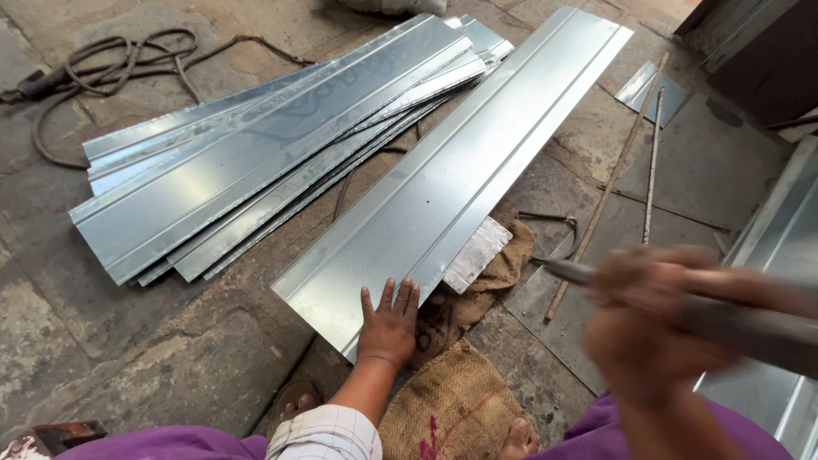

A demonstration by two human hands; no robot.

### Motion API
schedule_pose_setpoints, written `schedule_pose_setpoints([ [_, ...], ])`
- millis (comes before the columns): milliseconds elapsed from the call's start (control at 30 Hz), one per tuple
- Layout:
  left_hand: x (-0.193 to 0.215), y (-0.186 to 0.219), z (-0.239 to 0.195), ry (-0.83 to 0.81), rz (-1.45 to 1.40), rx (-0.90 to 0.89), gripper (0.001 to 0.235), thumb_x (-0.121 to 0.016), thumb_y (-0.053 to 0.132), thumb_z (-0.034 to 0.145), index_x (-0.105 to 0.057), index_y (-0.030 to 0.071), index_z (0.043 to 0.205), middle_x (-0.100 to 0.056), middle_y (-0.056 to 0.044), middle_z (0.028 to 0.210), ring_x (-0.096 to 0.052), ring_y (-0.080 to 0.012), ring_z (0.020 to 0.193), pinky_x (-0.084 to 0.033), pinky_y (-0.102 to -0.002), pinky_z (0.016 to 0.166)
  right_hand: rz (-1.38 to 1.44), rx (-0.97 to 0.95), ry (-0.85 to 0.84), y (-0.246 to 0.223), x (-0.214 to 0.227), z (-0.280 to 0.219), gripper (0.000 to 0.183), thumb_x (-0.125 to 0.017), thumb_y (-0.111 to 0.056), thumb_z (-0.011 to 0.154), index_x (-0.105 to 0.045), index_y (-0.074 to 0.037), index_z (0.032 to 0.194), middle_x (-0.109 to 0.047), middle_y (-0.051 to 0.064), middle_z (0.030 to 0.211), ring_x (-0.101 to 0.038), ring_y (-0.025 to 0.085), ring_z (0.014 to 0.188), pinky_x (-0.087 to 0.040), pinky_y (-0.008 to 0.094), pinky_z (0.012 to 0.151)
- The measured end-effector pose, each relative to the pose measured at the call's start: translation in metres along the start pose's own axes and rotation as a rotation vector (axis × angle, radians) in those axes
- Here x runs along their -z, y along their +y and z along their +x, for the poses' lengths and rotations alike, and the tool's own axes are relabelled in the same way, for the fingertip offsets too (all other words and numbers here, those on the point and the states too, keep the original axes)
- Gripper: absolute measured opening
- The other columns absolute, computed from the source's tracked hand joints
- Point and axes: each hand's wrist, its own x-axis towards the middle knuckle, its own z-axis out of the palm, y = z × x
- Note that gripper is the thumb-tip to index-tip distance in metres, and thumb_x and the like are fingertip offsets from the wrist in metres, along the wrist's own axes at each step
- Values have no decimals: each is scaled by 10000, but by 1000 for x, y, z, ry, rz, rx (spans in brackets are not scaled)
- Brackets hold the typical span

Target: The person hammers along the edges of long metal sheets to create small tabs or indents, handling one sheet at a time while sitting on the floor.

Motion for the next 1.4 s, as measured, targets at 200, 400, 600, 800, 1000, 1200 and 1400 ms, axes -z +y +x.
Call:
schedule_pose_setpoints([
  [200, 1, 0, -4, 0, 44, -7, 755, -269, 22, 939, -7, 172, 1630, 23, -6, 1714, -10, -268, 1562, 42, -651, 1201, -732, -971, -997, 38, -54, -63, 166, -539, -177, 1016, -565, -89, 1154, -653, 78, 743, -611, 181, 574, -492, 307, 513],
  [400, 3, -2, -4, -33, 22, -19, 728, -263, 46, 958, -10, 151, 1633, 23, -17, 1724, -2, -277, 1577, 36, -667, 1206, -606, -735, -499, -6, -20, 22, 194, -526, -165, 1053, -529, -104, 1237, -644, 91, 843, -624, 183, 623, -530, 316, 532],
  [600, -5, -2, 2, 2, 47, -28, 710, -253, 61, 969, -20, 159, 1632, 15, -12, 1713, -14, -281, 1566, 31, -674, 1200, 58, -115, 79, 38, -16, -40, 118, -541, -136, 1051, -590, -39, 1099, -687, 159, 831, -637, 210, 697, -541, 356, 618],
  [800, -14, 1, 3, 43, 15, -25, 694, -266, 96, 976, -50, 168, 1631, 3, -14, 1725, -23, -272, 1582, 19, -673, 1210, -595, -994, -904, 26, -47, -55, 376, -604, -167, 931, -585, -99, 1300, -725, 165, 827, -686, 245, 649, -584, 443, 633],
  [1000, -14, -4, 4, 43, 85, -35, 696, -257, 96, 975, -44, 169, 1633, -1, -15, 1714, -36, -269, 1565, 15, -657, 1210, -134, -327, -184, -21, -11, 10, 61, -589, -85, 1022, -565, -75, 1078, -572, 37, 703, -545, 108, 561, -452, 246, 484],
  [1200, -8, -5, 1, 51, 83, -38, 692, -259, 92, 975, -52, 176, 1630, -15, -7, 1716, -44, -262, 1564, 8, -651, 1214, 330, -405, -309, 50, -30, -73, 170, -433, -115, 1097, -579, -92, 1013, -581, -5, 735, -503, 42, 579, -496, 206, 544],
  [1400, -4, -7, 2, 18, 49, -42, 698, -283, 106, 975, -64, 181, 1633, -26, 0, 1725, -53, -261, 1579, -9, -652, 1223, -535, -955, -719, 32, -37, -45, 327, -608, -204, 958, -611, -50, 1247, -711, 128, 799, -678, 190, 630, -557, 345, 578],
])
